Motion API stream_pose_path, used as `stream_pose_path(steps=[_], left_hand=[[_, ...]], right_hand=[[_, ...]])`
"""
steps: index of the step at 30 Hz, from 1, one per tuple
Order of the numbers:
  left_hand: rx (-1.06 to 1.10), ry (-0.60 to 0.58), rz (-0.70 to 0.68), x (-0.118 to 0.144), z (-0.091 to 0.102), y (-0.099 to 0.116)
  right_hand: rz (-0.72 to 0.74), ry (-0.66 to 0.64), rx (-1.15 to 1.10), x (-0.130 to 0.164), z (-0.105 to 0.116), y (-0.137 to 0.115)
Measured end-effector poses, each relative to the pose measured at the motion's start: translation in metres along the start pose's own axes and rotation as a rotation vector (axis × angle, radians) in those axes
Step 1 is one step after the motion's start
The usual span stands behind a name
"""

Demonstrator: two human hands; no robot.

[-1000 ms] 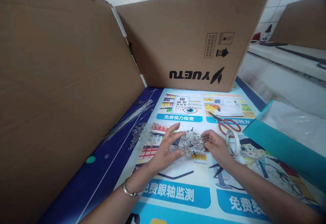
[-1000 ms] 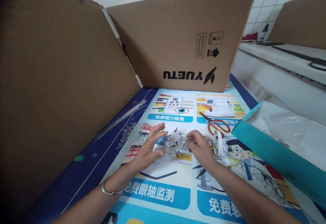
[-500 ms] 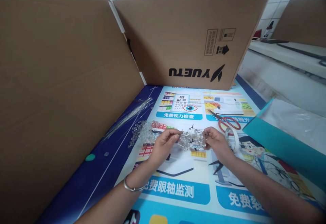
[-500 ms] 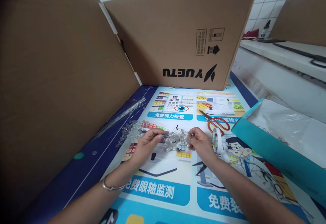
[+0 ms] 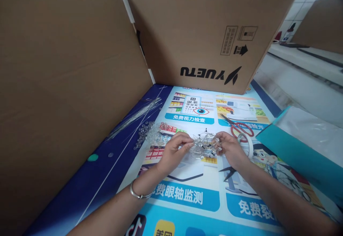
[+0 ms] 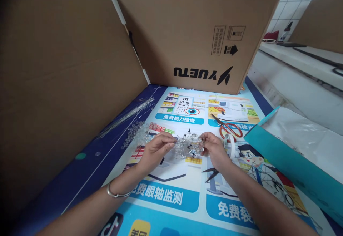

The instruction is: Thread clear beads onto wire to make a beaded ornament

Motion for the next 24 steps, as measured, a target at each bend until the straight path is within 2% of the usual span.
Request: stream_pose_path(steps=[4,8,11,20,24], left_hand=[[-0.048,-0.042,-0.020,-0.001,0.000,0.005],[0.129,-0.229,0.043,0.001,-0.002,0.008],[0.228,-0.274,0.116,0.005,-0.006,0.007],[0.177,-0.087,0.147,0.010,-0.013,0.000],[0.105,0.095,0.130,0.013,-0.013,0.005]], right_hand=[[-0.018,-0.001,-0.043,-0.001,0.001,0.000],[-0.032,-0.022,-0.046,0.001,-0.001,0.000],[-0.027,-0.018,-0.020,0.002,-0.003,-0.001],[0.005,0.018,0.053,0.010,-0.009,0.003],[0.094,0.028,0.074,0.017,-0.017,-0.005]])
Point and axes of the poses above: each hand's wrist, its own x-axis away from the middle knuckle, its own z-axis out of the back of the hand, y = z × x, the point moved 3 cm from there along -x, towards the middle knuckle, and after that the axes turned 14 degrees about y, right-handed, at the moved point
